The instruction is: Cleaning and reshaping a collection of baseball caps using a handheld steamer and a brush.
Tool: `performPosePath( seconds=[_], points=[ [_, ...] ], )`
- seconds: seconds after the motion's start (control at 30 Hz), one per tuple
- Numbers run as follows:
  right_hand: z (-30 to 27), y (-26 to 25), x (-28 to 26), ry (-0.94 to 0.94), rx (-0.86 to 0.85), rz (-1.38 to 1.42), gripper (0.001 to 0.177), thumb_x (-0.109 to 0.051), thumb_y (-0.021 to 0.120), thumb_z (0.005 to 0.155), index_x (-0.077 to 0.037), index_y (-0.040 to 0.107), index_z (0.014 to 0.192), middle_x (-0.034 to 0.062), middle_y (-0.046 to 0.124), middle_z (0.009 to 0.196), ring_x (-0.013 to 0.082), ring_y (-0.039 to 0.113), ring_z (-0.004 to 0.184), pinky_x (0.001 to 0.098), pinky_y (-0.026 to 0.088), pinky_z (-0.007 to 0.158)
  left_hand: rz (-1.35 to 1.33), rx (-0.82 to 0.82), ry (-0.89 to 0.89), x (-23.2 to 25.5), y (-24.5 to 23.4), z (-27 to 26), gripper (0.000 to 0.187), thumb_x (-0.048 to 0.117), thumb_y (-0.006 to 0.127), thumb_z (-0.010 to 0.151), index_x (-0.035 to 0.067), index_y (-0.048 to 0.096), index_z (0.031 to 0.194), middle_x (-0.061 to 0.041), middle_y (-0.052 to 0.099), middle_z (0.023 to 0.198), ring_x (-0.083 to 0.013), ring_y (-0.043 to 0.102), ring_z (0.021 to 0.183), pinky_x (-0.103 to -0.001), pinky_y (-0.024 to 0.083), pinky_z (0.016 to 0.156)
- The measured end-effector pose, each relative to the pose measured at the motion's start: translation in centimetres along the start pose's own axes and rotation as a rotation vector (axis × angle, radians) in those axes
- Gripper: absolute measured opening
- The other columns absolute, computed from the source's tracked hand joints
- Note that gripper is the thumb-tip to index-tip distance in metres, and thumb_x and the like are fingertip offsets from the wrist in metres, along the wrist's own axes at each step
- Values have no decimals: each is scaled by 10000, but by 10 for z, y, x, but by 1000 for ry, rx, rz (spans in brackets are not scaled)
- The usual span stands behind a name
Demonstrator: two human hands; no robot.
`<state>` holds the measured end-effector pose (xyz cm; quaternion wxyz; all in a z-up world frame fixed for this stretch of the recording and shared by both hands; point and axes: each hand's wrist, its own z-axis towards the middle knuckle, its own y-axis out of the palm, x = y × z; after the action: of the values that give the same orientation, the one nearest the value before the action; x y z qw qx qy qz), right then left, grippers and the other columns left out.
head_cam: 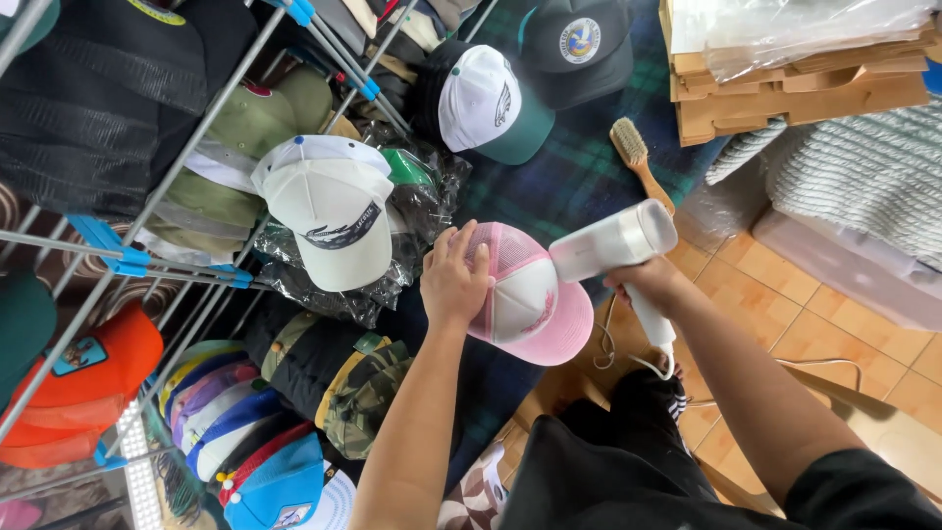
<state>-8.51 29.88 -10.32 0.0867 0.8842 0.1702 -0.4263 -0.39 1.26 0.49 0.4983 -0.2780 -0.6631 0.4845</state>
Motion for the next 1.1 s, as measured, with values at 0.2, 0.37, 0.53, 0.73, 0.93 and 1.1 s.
performPosePath(
  seconds=[0.2,0.37,0.53,0.73,0.93,1.1],
  points=[
    [-66,20,55,-190,72,-394,257,-244,744,689,-68,571,759,125,591,592,283,607,506,423,503,530,-5,-33,-46,-3,-1,2,553,553,380,1004,368,518,1507,-72,519,1509,-367,556,1339,-510,513,1044],
    [-137,61,88,-764,97,-920,864,-259,761,731,-63,433,1506,212,712,1037,467,708,811,609,584,748,8,-26,-44,-3,-2,1,552,552,381,1007,367,529,1505,-73,527,1508,-360,564,1334,-508,511,1041],
    [-130,94,116,-479,-42,-1023,1188,-309,909,643,-251,242,1624,96,767,936,321,747,804,414,562,675,-76,-4,-33,-6,6,4,564,526,384,967,346,545,1477,-75,497,1546,-372,478,1350,-528,466,999],
    [-130,134,103,-615,-101,-1040,978,-92,639,730,-221,258,1621,59,712,1010,342,699,818,494,526,611,-49,-12,-4,-8,8,5,572,531,357,987,332,526,1496,-95,479,1559,-378,478,1361,-528,445,1032],
    [-135,95,122,-546,-59,-952,1017,-285,753,730,-327,265,1622,116,761,1008,354,734,854,438,536,696,-54,4,0,-11,11,4,574,543,350,989,336,529,1493,-93,483,1558,-379,487,1354,-531,466,1009],
    [-166,55,66,-211,58,-843,1011,-580,642,678,-453,228,1592,-4,804,1035,324,761,966,405,523,730,-58,9,-20,-11,12,4,562,539,371,983,349,535,1486,-83,492,1549,-371,495,1335,-517,478,987]
  ],
)
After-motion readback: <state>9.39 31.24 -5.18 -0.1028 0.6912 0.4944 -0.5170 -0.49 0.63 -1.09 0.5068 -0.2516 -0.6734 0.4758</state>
